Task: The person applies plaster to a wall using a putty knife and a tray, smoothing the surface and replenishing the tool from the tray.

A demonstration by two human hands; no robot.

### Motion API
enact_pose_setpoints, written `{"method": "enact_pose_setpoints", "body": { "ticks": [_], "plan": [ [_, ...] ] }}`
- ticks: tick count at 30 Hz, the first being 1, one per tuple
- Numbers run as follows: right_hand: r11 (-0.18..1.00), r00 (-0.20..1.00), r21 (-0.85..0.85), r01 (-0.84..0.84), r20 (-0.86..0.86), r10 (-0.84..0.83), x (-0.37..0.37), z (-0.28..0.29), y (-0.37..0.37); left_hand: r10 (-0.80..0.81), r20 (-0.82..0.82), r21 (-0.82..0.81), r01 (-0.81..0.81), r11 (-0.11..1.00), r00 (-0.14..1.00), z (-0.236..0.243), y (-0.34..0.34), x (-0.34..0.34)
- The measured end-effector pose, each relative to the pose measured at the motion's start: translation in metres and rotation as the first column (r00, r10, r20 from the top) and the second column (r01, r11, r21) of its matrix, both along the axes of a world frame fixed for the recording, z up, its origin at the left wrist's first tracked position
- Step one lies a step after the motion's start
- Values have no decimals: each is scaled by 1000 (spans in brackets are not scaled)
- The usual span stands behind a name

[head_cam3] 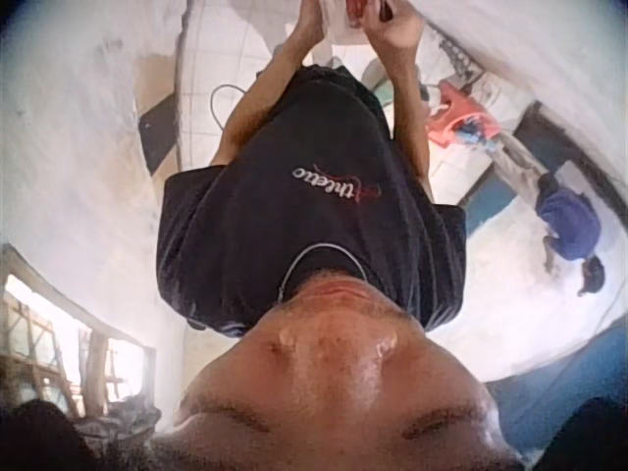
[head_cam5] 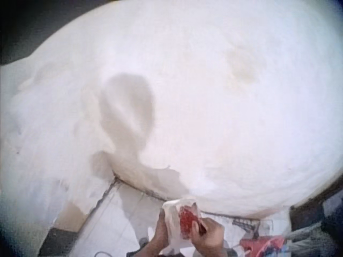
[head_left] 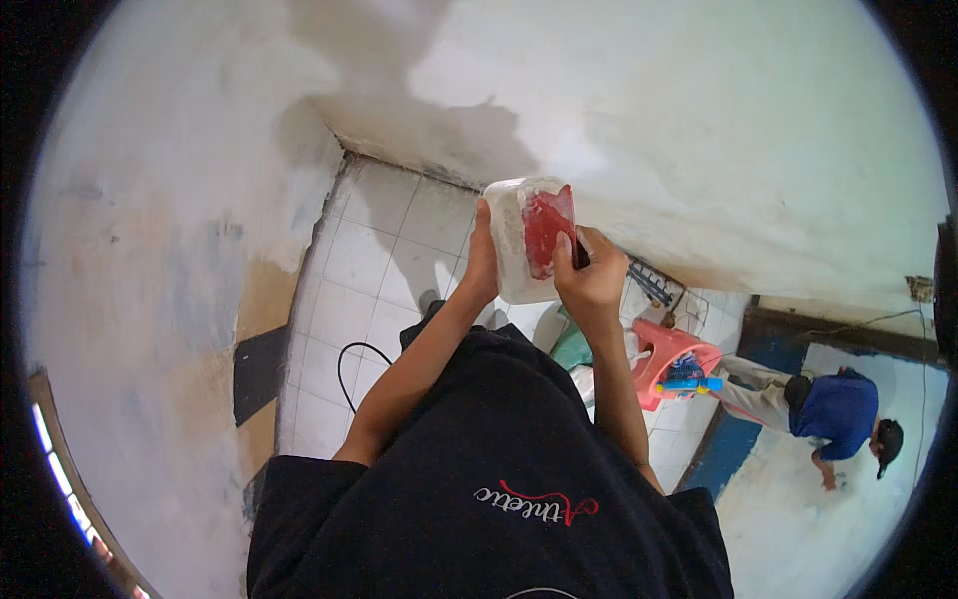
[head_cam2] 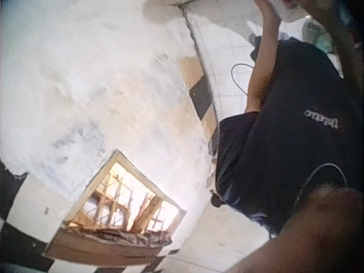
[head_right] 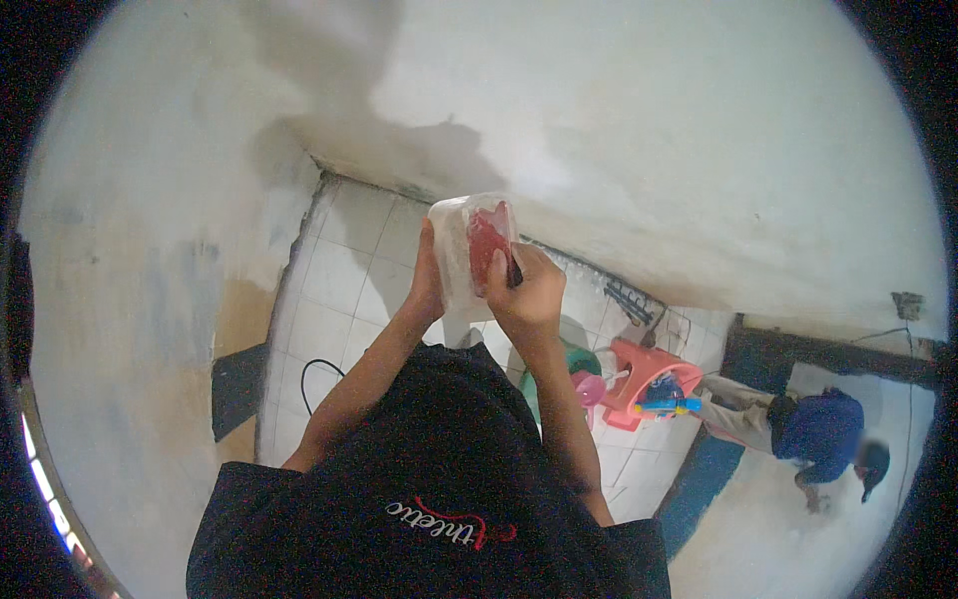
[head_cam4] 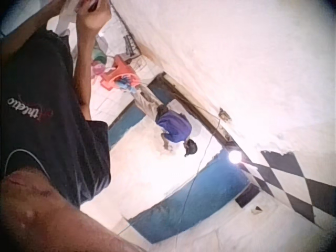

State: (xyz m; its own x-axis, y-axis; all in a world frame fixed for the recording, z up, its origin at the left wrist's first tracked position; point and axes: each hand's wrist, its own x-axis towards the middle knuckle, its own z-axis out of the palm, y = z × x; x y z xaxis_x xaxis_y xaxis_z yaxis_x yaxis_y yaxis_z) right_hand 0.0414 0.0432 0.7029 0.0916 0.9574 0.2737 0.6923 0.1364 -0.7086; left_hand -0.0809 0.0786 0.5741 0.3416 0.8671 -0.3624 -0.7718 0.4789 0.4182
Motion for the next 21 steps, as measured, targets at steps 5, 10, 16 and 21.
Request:
{"method": "enact_pose_setpoints", "body": {
  "ticks": [5,10,16,21],
  "plan": [
    [987,995,-134,94,40,-89,-18,-18,11,-81,-43,-83,78,993,996,-1,10,-20],
    [982,990,-128,142,32,-139,-38,-30,11,-115,-315,-94,90,991,942,3,14,-41],
    [977,987,-143,159,53,-153,-65,-23,12,-65,-96,-64,59,996,993,-16,15,-67],
    [993,994,-44,107,13,-107,-85,-32,12,-94,4,-50,95,994,996,-26,17,-84]
  ]
}}
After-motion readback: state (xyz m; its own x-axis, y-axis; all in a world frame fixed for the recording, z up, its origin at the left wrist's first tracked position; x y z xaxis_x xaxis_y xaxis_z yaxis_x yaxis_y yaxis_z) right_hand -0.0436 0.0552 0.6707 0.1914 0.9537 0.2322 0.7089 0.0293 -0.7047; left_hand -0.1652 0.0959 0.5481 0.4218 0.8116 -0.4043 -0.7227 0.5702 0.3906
